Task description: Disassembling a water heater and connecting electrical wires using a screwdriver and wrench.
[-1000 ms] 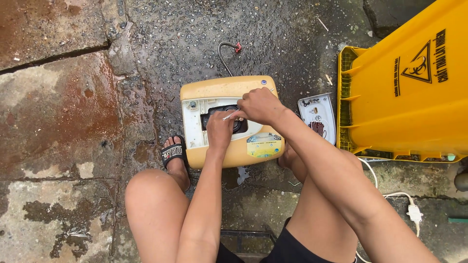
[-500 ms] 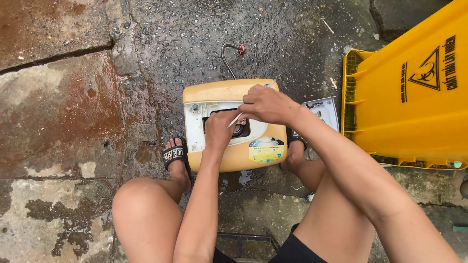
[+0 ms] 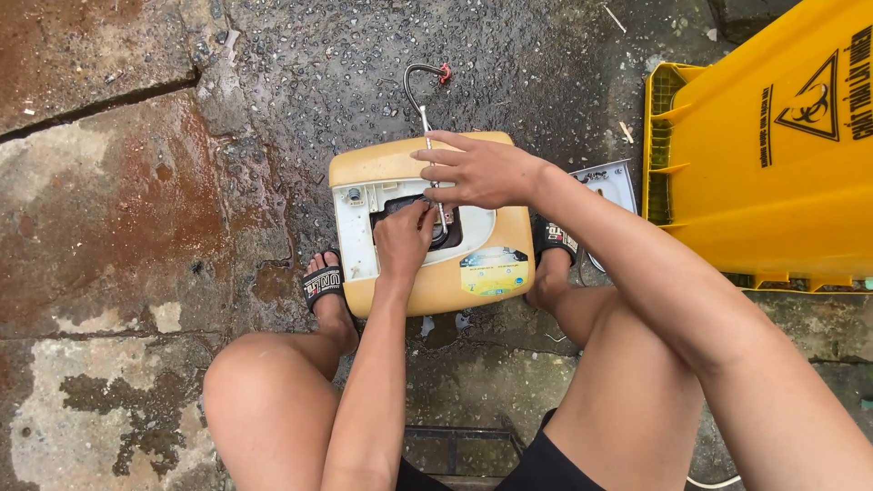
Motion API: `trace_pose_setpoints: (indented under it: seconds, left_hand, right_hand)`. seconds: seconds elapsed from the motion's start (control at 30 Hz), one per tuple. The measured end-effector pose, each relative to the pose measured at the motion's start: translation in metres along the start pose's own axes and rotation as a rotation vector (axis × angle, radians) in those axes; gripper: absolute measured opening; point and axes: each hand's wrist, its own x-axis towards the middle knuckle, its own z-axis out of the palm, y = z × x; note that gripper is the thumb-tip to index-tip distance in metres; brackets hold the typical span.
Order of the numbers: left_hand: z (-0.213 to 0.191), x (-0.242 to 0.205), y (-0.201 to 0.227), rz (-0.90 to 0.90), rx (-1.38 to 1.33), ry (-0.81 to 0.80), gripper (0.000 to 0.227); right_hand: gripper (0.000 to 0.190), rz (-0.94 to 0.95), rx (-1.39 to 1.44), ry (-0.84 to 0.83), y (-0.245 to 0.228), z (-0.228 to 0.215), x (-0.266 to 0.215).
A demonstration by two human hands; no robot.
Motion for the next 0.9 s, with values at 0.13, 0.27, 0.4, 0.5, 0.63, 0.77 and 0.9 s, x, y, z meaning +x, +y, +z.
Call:
trace_pose_setpoints:
  seconds: [0.13,0.27,0.4,0.5,0.63,0.77,0.9]
  left_hand:
    - [0.0,0.0,0.003,-0.003,-0.006,0.05,0.012]
    - [0.01,-0.006,0.003,-0.007,0.0,0.09,0.013]
    - [0.012,-0.002,0.009,0.051,0.078,0.13,0.019]
    - [0.019,-0.006,0.004,0.038,0.076,0.137,0.018]
    - [0.023,-0.008,-0.003,0.038,0.126,0.149,0.019]
    - [0.032,-0.008,-0.009,0.072,0.13,0.163,0.015]
    - [0.037,-0.014,-0.018,0.071,0.138,0.117,0.011]
  right_hand:
    - [0.045,-0.053,0.019,0.049,0.008,0.006,0.005]
    - [0.048,-0.118,0.043,0.03,0.016,0.017,0.001]
    - [0.054,-0.207,-0.035,-0.107,0.028,0.017,0.005]
    - [0.06,-0.247,0.029,-0.027,0.034,0.067,-0.004]
    - [0.06,-0.279,0.013,-0.04,0.029,0.061,-0.001]
    - [0.059,-0.165,-0.036,-0.08,0.016,0.058,-0.009]
    - [0.054,0.151,-0.074,-0.285,-0.017,0.038,-0.013]
